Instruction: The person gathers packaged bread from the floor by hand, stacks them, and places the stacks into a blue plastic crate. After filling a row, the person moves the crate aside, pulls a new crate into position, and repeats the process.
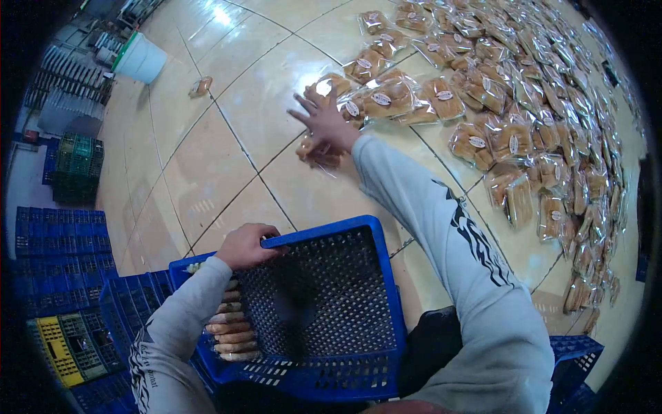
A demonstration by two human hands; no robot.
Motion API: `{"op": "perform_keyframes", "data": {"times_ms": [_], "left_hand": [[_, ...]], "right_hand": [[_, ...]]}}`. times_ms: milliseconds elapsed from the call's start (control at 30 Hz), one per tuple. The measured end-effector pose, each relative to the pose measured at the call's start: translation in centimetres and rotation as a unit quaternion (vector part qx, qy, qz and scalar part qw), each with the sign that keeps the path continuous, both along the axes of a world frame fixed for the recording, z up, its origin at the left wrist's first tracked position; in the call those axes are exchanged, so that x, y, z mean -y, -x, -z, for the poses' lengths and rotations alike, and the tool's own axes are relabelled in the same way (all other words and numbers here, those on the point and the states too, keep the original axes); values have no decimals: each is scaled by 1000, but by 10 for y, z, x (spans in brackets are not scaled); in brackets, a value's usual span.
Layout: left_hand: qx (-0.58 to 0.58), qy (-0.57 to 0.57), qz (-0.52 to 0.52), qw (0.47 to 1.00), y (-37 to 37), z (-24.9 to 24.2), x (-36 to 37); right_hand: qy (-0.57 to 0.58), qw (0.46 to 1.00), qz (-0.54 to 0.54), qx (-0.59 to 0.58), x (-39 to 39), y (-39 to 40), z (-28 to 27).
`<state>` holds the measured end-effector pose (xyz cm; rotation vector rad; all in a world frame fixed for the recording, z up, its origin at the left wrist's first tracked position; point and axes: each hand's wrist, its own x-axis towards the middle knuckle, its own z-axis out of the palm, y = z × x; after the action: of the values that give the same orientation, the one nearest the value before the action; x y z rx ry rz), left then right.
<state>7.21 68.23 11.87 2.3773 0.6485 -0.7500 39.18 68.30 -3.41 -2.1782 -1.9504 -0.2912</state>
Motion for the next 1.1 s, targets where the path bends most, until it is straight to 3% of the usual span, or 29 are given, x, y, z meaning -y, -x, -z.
{"op": "perform_keyframes", "data": {"times_ms": [100,200,267,400,667,833,900,1067,1100], "left_hand": [[13,-15,14,1000,1,-1,3],[19,-16,18,1000,2,3,0],[9,-11,8,1000,4,4,-3],[17,-13,-3,1000,7,5,-1],[21,6,-25,999,2,2,6],[29,-7,-20,999,2,2,8],[32,-7,-18,999,2,4,8],[32,3,-18,999,-1,0,10],[34,4,-17,999,-3,-1,11]], "right_hand": [[6,995,93,35,-27,-26,12],[31,984,151,-83,-28,-40,15],[77,963,169,-193,-24,-46,17],[116,961,130,-217,11,-44,10],[167,974,78,-135,170,-11,-4],[39,962,89,-254,265,-21,22],[40,985,106,-128,294,-24,31],[152,971,158,-98,384,-5,11],[298,925,149,-184,386,-5,-27]]}}
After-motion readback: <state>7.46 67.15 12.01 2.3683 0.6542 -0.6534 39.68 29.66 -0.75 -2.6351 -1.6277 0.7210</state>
